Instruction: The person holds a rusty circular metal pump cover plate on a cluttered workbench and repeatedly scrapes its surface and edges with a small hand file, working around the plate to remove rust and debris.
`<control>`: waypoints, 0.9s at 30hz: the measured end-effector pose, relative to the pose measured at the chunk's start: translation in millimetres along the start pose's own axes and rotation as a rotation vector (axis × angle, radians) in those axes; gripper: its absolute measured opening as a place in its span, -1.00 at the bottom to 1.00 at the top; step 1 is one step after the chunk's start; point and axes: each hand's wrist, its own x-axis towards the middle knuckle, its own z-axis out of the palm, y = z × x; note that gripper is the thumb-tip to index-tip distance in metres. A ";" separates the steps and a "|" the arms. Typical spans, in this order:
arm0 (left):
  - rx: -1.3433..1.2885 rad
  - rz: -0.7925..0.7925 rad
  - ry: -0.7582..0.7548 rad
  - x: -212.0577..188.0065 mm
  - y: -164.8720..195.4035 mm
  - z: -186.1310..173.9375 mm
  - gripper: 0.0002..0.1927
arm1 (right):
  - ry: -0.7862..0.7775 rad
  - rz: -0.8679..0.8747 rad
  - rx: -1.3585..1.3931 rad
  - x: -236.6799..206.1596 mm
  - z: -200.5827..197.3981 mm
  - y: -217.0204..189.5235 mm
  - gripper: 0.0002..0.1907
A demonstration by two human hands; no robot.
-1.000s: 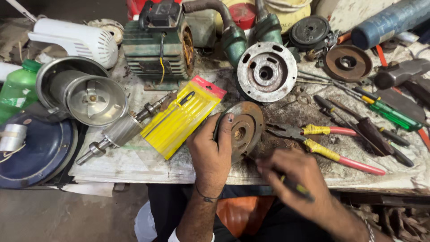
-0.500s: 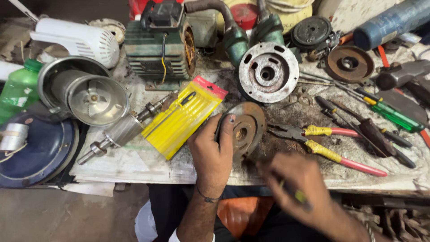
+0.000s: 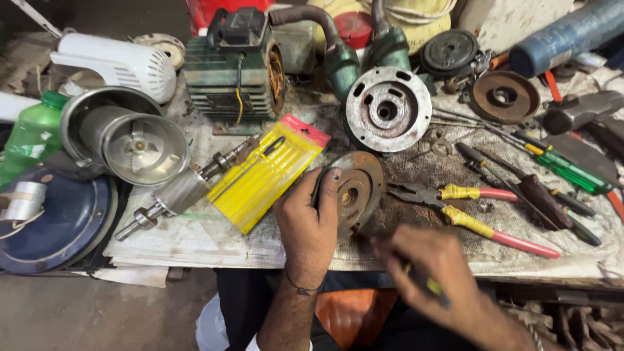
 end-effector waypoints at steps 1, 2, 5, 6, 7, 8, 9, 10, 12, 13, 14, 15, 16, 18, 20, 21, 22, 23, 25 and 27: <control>-0.007 -0.008 -0.007 0.4 -0.1 -0.3 -0.79 | -0.016 -0.011 0.048 0.0 -0.8 1.3 -0.77; -0.014 -0.020 -0.017 0.4 -0.3 -1.2 -0.79 | -0.033 -0.016 0.098 0.1 -1.0 1.6 -0.76; -0.030 -0.052 -0.043 0.3 0.6 -1.1 -0.79 | 0.000 -0.006 0.119 2.8 -1.1 0.6 -0.78; -0.033 -0.058 -0.048 0.9 0.2 -1.5 -0.79 | 0.027 -0.002 0.105 4.5 -0.1 -0.2 -0.79; -0.023 -0.036 -0.033 1.4 0.4 -0.3 -0.79 | 0.002 0.005 0.072 4.7 -0.1 -1.6 -0.79; -0.010 -0.019 -0.019 1.6 0.4 0.2 -0.79 | -0.026 0.015 0.042 5.0 0.7 -3.3 -0.79; 0.004 -0.006 -0.011 1.0 0.7 0.1 -0.79 | -0.055 0.030 0.016 4.9 0.8 -4.4 -0.78; -0.008 -0.022 -0.024 0.9 0.3 -0.8 -0.79 | -0.027 0.034 0.060 5.3 1.2 -4.8 -0.81; -0.038 -0.053 -0.049 0.4 0.5 -0.5 -0.80 | 0.032 0.042 0.143 5.6 -0.1 -3.5 -0.85; -0.039 -0.047 -0.040 0.3 0.6 0.1 -0.80 | 0.013 0.027 0.099 4.6 -0.3 -3.0 -0.83; -0.036 -0.039 -0.028 0.7 0.1 0.2 -0.80 | -0.005 0.007 0.058 4.0 0.1 -2.3 -0.80; -0.031 -0.036 -0.018 0.2 0.5 0.5 -0.80 | -0.026 -0.010 0.020 3.0 -0.1 -1.1 -0.77; -0.031 -0.045 -0.025 -0.4 0.5 -0.4 -0.80 | -0.021 0.008 0.067 2.5 0.1 0.3 -0.80; -0.042 -0.062 -0.039 -0.3 0.3 -0.8 -0.80 | -0.009 0.046 0.151 2.1 -0.3 4.0 -0.86; -0.014 -0.038 -0.021 -0.8 1.4 0.1 -0.80 | -0.040 0.047 0.000 -0.3 0.0 4.8 -0.82; 0.003 -0.021 -0.008 0.0 1.4 0.3 -0.80 | -0.053 0.041 -0.074 -0.7 0.1 5.3 -0.80; -0.004 -0.030 -0.013 0.7 1.2 -0.6 -0.80 | -0.044 0.002 -0.044 -0.3 0.7 5.4 -0.80; -0.011 -0.042 -0.022 0.3 2.1 -0.5 -0.80 | -0.038 -0.032 -0.013 -0.4 0.2 5.2 -0.80; -0.016 -0.050 -0.037 -0.1 3.2 -1.5 -0.79 | -0.028 -0.034 0.044 0.9 -0.2 4.0 -0.78; -0.013 -0.028 -0.039 0.9 3.3 -1.5 -0.79 | -0.013 0.019 0.088 4.2 -1.1 2.8 -0.75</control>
